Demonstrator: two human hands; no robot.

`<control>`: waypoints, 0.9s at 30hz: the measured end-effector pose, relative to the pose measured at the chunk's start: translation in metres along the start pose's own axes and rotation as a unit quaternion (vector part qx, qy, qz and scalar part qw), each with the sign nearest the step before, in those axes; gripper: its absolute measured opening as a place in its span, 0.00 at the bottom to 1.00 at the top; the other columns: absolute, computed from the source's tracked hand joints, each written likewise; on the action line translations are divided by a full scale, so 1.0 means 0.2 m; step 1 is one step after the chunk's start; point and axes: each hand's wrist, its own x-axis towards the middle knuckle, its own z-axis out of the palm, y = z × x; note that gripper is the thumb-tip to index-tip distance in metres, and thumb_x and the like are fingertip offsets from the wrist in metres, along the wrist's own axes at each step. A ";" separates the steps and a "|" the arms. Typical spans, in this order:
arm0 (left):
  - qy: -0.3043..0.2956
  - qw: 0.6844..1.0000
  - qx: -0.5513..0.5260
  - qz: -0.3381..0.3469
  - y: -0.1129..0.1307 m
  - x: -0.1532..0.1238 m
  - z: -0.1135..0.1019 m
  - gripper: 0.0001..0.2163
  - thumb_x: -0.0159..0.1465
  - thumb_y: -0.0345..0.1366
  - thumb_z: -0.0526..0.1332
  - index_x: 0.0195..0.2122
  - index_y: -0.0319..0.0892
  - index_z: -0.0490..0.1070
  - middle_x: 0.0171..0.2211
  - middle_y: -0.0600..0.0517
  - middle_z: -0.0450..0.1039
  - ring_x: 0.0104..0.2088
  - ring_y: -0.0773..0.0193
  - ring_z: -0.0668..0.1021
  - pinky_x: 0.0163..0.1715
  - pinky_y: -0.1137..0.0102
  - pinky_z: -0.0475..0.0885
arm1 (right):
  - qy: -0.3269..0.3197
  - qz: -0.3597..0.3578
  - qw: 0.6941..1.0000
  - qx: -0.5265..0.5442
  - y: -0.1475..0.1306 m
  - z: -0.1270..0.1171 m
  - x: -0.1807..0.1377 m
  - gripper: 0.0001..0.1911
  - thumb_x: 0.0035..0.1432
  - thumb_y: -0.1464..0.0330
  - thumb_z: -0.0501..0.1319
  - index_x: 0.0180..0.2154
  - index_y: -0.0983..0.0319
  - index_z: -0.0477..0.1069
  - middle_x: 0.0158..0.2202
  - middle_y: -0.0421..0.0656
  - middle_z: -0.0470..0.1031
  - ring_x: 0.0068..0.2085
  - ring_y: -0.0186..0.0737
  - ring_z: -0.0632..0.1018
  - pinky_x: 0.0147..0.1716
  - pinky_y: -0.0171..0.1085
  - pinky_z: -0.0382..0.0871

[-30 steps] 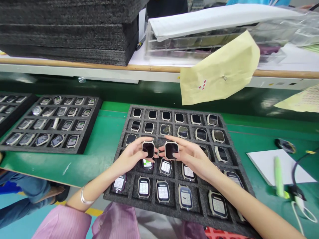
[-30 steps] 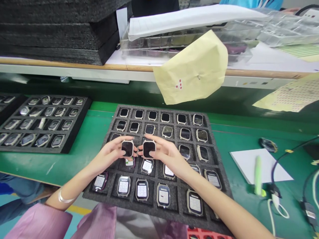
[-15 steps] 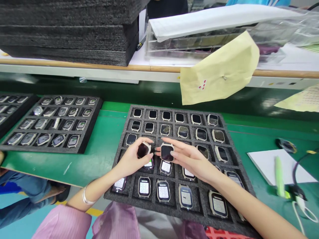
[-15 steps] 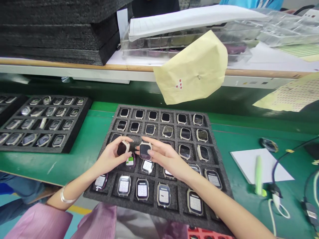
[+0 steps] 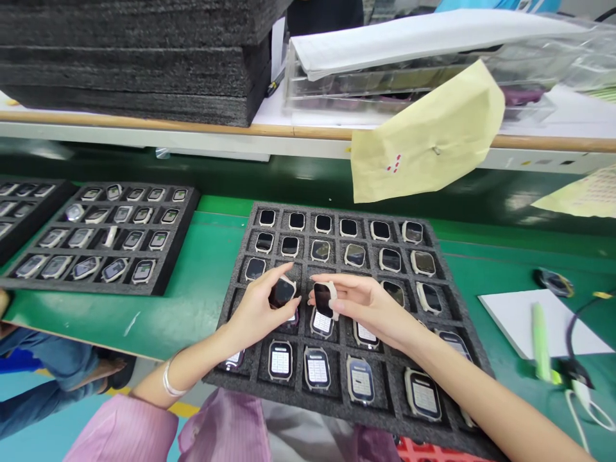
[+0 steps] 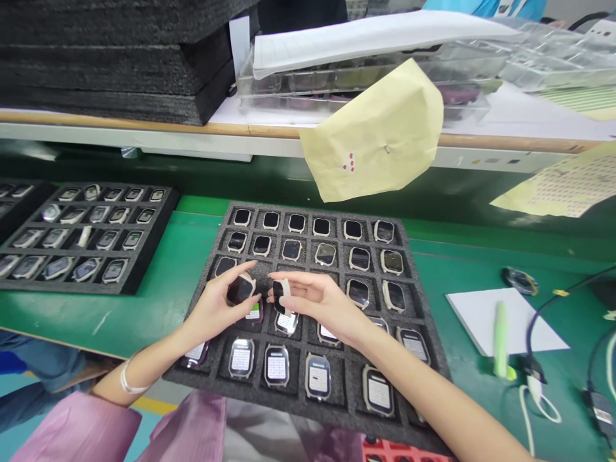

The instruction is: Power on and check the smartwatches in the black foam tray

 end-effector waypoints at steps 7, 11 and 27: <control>-0.002 1.000 0.017 0.004 0.02 0.00 0.00 0.23 0.58 0.29 0.59 0.56 0.38 0.64 0.38 0.47 0.73 0.40 0.58 0.75 0.48 0.62 0.68 | 0.010 0.019 0.999 0.031 0.00 0.02 0.00 0.20 0.51 0.72 0.71 0.48 0.59 0.76 0.41 0.46 0.80 0.44 0.41 0.79 0.46 0.37 0.70; -0.032 0.999 0.007 0.000 0.03 0.00 -0.01 0.21 0.56 0.26 0.58 0.53 0.38 0.66 0.37 0.49 0.73 0.38 0.59 0.75 0.47 0.64 0.69 | 0.009 0.015 0.999 0.030 0.00 0.02 0.00 0.20 0.50 0.73 0.71 0.47 0.59 0.77 0.42 0.45 0.80 0.43 0.39 0.79 0.44 0.35 0.70; -0.023 1.000 -0.008 -0.008 0.04 0.00 -0.03 0.18 0.57 0.27 0.58 0.50 0.43 0.66 0.32 0.54 0.70 0.34 0.62 0.74 0.40 0.68 0.68 | 0.031 0.012 0.999 -0.022 0.00 0.00 0.00 0.21 0.50 0.69 0.71 0.48 0.59 0.76 0.42 0.46 0.79 0.45 0.45 0.78 0.45 0.42 0.72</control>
